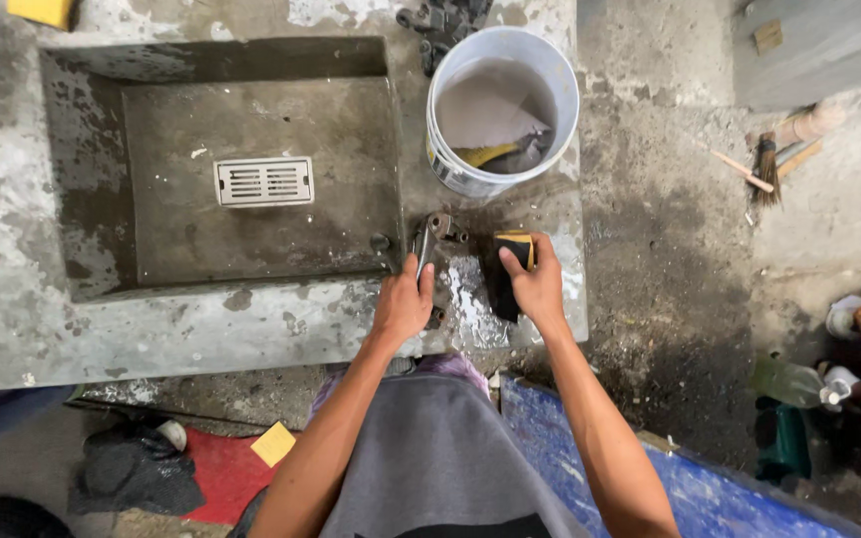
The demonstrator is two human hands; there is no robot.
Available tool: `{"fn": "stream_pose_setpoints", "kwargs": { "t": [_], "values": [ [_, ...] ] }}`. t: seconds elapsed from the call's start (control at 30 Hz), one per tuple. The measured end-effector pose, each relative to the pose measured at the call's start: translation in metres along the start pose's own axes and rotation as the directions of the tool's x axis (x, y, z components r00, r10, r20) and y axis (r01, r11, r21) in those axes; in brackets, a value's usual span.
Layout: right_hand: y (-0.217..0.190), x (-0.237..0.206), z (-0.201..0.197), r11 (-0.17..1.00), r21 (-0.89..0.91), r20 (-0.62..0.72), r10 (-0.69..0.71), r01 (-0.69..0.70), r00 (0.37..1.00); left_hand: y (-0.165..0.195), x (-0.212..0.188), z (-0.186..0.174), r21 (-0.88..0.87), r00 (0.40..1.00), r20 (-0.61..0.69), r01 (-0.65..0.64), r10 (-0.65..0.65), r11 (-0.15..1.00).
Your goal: The person scrubs black metal motorcycle parts with a sponge and an abrasive pad at a concrete washing station, repeatedly dipping them in a bucket of water and rinsing them in the sink basin, working through several parts one at a time and setting cleaned parts on the counter.
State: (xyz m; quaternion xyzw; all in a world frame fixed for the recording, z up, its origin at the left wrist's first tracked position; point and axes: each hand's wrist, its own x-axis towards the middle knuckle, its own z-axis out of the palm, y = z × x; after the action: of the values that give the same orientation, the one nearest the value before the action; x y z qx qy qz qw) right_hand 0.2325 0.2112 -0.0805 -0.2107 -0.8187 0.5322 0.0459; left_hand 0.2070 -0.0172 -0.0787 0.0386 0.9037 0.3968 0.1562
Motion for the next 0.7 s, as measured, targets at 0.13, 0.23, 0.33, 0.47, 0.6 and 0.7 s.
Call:
{"fn": "stream_pose_setpoints", "kwargs": {
  "t": [0.13, 0.23, 0.33, 0.47, 0.6, 0.7],
  "values": [
    [0.015, -0.002, 0.011, 0.998, 0.016, -0.017, -0.053, 0.053, 0.998, -0.002, -0.002, -0.002, -0.01, 0.998, 0.024, 0.064, -0.064, 0.998],
    [0.019, -0.002, 0.019, 0.969, 0.235, 0.03, 0.075, -0.08, 0.997, -0.007, -0.002, 0.0, -0.053, 0.999, 0.021, 0.047, -0.046, 0.998],
    [0.016, 0.0, 0.02, 0.816, 0.433, 0.146, 0.355, -0.382, 0.923, -0.013, -0.004, 0.009, -0.181, 0.983, 0.058, 0.184, -0.176, 0.966],
    [0.01, -0.001, 0.011, 0.559, 0.699, 0.315, 0.32, -0.447, 0.893, -0.015, -0.011, 0.035, -0.453, 0.97, -0.01, 0.211, -0.242, 0.866],
    [0.009, -0.004, 0.003, 0.428, 0.724, 0.448, 0.304, -0.541, 0.841, -0.012, -0.018, 0.052, -0.536, 0.958, -0.131, 0.147, -0.254, 0.831],
    [0.009, -0.005, 0.002, 0.391, 0.735, 0.482, 0.274, -0.554, 0.832, -0.007, -0.02, 0.039, -0.531, 0.952, 0.006, 0.263, -0.306, 0.806]
  ]
}}
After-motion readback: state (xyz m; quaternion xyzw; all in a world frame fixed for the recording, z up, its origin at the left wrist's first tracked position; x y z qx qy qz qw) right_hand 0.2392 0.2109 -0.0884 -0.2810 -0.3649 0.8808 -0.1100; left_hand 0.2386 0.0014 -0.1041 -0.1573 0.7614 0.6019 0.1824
